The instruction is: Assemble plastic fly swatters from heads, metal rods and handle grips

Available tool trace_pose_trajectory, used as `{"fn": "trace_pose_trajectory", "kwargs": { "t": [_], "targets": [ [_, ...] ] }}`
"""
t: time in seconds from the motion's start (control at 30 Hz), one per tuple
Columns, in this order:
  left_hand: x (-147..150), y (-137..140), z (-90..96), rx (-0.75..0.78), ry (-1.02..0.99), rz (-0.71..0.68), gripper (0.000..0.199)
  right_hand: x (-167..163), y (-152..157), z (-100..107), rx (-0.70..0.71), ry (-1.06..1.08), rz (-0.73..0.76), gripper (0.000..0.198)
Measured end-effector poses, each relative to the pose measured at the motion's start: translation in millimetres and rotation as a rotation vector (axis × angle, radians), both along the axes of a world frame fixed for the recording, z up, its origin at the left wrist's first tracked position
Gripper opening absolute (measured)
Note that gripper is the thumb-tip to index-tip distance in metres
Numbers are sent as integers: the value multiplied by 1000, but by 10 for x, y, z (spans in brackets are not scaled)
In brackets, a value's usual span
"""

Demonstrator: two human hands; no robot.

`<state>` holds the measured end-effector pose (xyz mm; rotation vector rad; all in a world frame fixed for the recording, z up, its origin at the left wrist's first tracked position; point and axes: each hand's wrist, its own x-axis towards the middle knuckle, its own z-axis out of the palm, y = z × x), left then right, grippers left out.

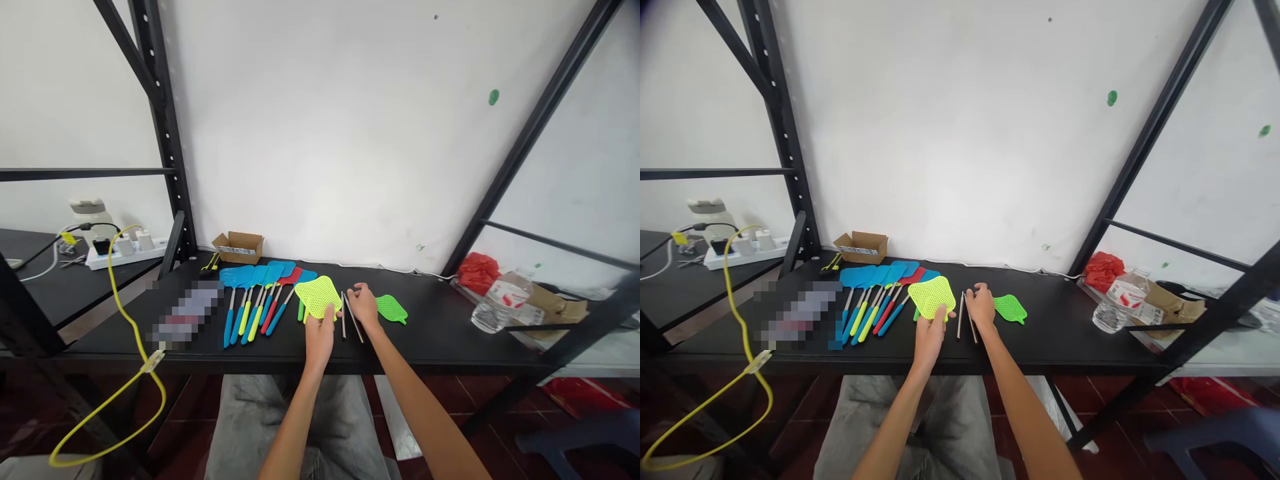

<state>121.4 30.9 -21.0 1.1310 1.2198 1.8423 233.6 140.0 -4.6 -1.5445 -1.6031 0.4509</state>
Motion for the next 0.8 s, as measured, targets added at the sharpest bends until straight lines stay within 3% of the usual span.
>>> {"fn": "trace_pose_trajectory", "kwargs": {
  "t": [0.1,0.27,0.33,0.4,0.47,0.6,0.7,0.8],
  "targets": [
    [-6,-14,34,-11,75,-33,45,51,-176,24,47,72,81,35],
    [39,-42,79,14,287,-142,43,215,-578,51,-109,502,587,61],
    [70,-57,89,-6,395,-140,47,351,-627,24,-100,549,630,70],
    [91,-70,102,-15,461,-115,49,574,-571,-34,-24,547,500,67],
    [95,-82,121,-12,461,-96,48,875,-442,-108,56,488,265,59],
    [92,-106,155,-23,439,-84,43,1450,-193,-233,98,20,-48,44],
    [128,-142,153,-19,513,-90,41,1611,-144,-271,48,-257,-154,43],
    [155,-190,144,-12,580,-82,42,1582,-167,-283,50,-422,-161,41]
  ]
}}
